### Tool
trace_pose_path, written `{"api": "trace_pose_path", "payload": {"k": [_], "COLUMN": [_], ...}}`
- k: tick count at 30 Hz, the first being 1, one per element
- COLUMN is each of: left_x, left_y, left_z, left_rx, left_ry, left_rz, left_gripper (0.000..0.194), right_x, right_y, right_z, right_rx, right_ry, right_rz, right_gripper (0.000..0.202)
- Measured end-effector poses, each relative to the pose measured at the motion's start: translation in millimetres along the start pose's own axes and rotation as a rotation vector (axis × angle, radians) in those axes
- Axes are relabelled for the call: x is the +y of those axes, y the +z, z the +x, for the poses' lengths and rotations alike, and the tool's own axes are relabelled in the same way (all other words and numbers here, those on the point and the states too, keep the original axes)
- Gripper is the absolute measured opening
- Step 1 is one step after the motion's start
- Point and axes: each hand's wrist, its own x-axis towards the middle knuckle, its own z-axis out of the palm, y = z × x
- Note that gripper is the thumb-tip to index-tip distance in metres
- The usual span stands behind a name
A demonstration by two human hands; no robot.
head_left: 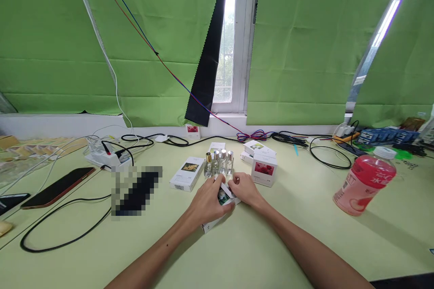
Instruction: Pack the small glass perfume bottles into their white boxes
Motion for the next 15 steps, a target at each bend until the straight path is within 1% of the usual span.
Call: {"api": "trace_pose_path", "payload": {"k": [6, 15], "left_x": [-0.5, -0.8], "left_y": [1.5, 0.2], "left_z": [0.5, 1.5], "left_rx": [0.010, 0.026], "left_ry": [-0.012, 0.021], "left_rz": [-0.010, -0.031], "left_gripper": [0.039, 0.037], "right_x": [0.3, -3.0], "right_y": [0.1, -3.0], "right_z": [-0.6, -4.0], "right_rx": [-0.019, -0.065], "right_ry": [-0.012, -0.040], "right_rz": [0.000, 0.037], "right_gripper": [0.027, 0.026]}}
